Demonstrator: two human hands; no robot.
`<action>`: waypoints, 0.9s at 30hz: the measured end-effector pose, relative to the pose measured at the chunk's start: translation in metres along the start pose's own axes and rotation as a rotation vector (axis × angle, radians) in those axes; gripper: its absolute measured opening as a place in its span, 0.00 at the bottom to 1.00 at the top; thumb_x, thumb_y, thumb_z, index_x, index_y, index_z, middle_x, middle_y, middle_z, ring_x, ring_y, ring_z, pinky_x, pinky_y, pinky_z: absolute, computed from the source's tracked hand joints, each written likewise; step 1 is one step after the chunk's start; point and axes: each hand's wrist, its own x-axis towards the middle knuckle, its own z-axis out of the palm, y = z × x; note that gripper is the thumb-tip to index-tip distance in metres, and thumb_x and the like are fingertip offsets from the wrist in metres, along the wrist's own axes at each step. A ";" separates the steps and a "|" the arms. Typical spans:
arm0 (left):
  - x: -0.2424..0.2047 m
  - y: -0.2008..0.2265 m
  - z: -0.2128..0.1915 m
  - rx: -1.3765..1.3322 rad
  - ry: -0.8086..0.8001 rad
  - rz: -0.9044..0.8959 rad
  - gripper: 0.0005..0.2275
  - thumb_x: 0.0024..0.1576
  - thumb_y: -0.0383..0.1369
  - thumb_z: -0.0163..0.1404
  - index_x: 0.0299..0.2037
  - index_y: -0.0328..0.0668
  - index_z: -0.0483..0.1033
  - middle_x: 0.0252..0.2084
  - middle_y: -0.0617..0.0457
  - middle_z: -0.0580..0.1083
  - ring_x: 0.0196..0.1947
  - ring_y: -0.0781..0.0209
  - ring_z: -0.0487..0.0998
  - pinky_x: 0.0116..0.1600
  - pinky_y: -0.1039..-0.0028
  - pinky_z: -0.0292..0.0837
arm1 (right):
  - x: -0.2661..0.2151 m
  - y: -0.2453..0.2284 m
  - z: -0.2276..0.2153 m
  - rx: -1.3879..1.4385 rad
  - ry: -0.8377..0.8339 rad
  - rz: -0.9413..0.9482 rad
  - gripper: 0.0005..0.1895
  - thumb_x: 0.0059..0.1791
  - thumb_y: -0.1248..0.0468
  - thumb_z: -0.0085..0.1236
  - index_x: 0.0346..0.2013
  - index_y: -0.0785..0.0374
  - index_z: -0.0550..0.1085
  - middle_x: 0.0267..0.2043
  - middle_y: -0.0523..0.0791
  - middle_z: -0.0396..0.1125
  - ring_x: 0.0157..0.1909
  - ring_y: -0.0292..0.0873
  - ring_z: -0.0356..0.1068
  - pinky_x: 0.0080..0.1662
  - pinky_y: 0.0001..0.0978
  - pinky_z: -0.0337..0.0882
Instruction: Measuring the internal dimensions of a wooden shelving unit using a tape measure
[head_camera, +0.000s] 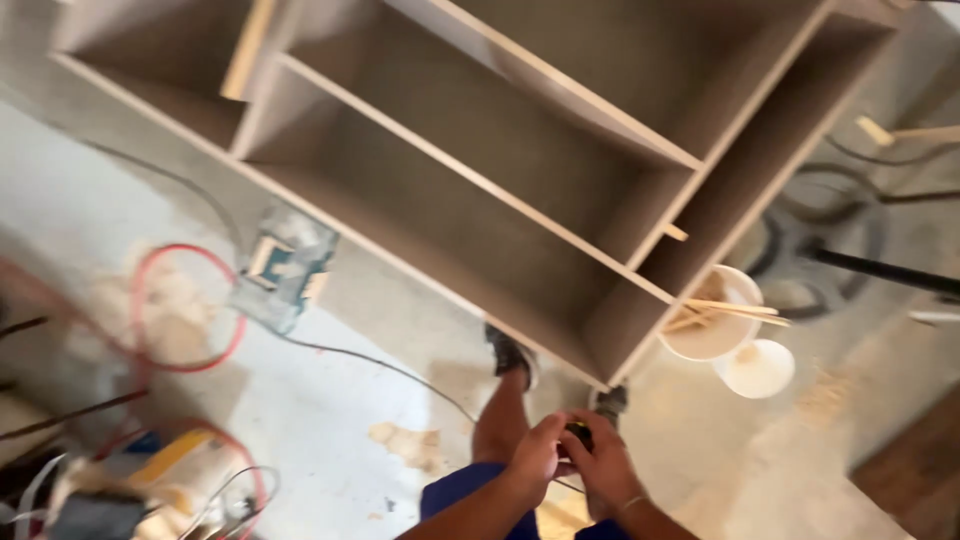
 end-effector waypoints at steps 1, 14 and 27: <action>-0.004 0.003 -0.006 0.038 -0.050 -0.014 0.18 0.63 0.45 0.44 0.53 0.44 0.79 0.39 0.47 0.77 0.40 0.54 0.82 0.41 0.61 0.82 | -0.009 -0.022 -0.005 -0.157 -0.035 0.050 0.26 0.44 0.49 0.61 0.57 0.47 0.76 0.59 0.39 0.72 0.61 0.38 0.72 0.64 0.30 0.67; -0.017 -0.027 -0.003 0.613 -0.012 0.075 0.08 0.57 0.42 0.57 0.39 0.49 0.78 0.35 0.50 0.78 0.28 0.62 0.79 0.24 0.76 0.76 | -0.016 0.028 -0.044 -0.507 -0.301 -0.377 0.30 0.39 0.49 0.69 0.55 0.47 0.73 0.52 0.45 0.70 0.51 0.50 0.75 0.52 0.44 0.73; -0.056 -0.068 0.065 0.835 -0.265 1.008 0.12 0.54 0.36 0.56 0.47 0.46 0.77 0.46 0.49 0.78 0.44 0.52 0.78 0.47 0.65 0.74 | 0.003 0.087 -0.129 0.675 -0.657 0.415 0.31 0.52 0.44 0.48 0.62 0.61 0.71 0.52 0.52 0.72 0.50 0.48 0.72 0.46 0.37 0.72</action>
